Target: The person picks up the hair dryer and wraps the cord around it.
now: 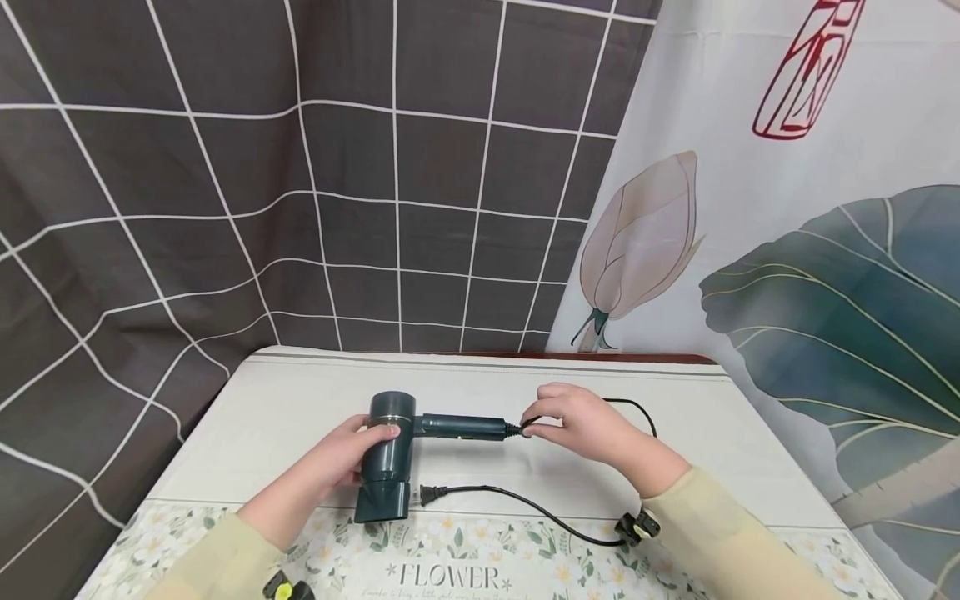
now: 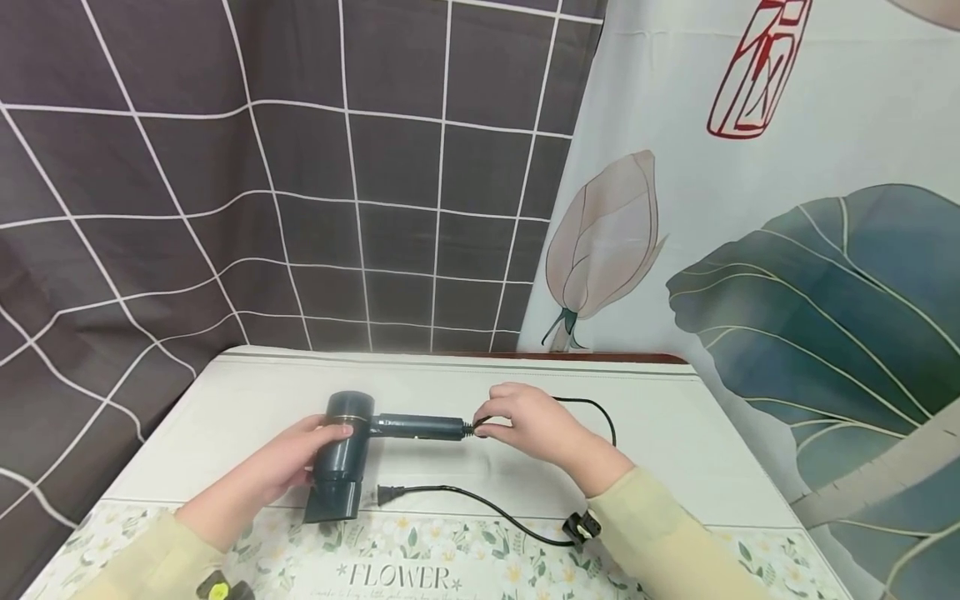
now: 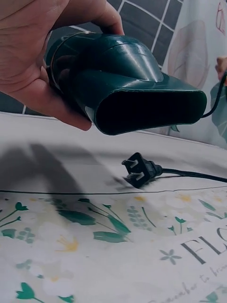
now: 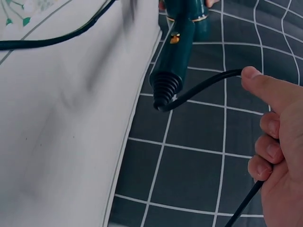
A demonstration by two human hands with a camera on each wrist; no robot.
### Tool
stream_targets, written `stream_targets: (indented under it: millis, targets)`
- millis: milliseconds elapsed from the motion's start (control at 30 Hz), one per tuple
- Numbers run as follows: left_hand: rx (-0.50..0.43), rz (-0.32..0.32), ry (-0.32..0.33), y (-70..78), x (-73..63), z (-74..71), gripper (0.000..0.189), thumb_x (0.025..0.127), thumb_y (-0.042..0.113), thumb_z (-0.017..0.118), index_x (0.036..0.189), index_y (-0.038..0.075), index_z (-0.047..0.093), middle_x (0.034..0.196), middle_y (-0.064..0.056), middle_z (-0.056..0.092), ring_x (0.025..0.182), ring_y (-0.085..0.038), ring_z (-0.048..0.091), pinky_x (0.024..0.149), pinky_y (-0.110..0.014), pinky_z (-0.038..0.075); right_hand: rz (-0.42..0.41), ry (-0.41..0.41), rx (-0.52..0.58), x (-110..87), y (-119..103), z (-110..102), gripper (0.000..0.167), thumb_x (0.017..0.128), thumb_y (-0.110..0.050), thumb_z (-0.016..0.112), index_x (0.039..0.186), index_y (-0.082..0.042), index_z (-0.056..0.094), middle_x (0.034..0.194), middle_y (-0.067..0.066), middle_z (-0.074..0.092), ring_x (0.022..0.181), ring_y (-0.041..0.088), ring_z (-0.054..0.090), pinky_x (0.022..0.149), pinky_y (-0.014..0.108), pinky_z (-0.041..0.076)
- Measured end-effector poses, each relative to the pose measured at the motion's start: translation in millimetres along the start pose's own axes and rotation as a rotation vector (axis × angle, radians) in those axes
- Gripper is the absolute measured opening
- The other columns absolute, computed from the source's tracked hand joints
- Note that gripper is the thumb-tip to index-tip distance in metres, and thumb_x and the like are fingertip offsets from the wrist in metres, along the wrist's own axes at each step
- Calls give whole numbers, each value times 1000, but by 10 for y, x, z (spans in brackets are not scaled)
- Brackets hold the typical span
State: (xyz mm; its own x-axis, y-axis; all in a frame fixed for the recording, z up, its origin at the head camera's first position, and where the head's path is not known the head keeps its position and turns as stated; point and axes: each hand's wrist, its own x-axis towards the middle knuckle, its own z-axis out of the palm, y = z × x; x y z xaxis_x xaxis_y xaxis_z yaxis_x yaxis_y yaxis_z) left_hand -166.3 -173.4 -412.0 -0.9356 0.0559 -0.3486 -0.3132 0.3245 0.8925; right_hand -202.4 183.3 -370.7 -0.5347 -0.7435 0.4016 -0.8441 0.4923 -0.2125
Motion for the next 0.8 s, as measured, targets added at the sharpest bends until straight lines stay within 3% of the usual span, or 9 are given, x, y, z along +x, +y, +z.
stream_targets:
  millis: [500, 800]
  targets:
    - [17, 32, -32, 74, -111, 133, 76, 91, 42, 65, 148, 2, 35, 116, -21, 64, 95, -29, 67, 75, -49, 55, 68, -7, 141, 97, 35, 146, 8, 88, -24, 76, 95, -20, 78, 83, -15, 60, 71, 0, 50, 63, 21, 44]
    - [28, 58, -55, 73, -125, 144, 76, 91, 39, 65, 151, 3, 33, 115, -18, 65, 94, -28, 67, 80, -52, 54, 213, -58, 363, 92, 72, 213, 11, 91, -20, 72, 99, -16, 78, 86, -12, 66, 71, 3, 55, 65, 25, 49]
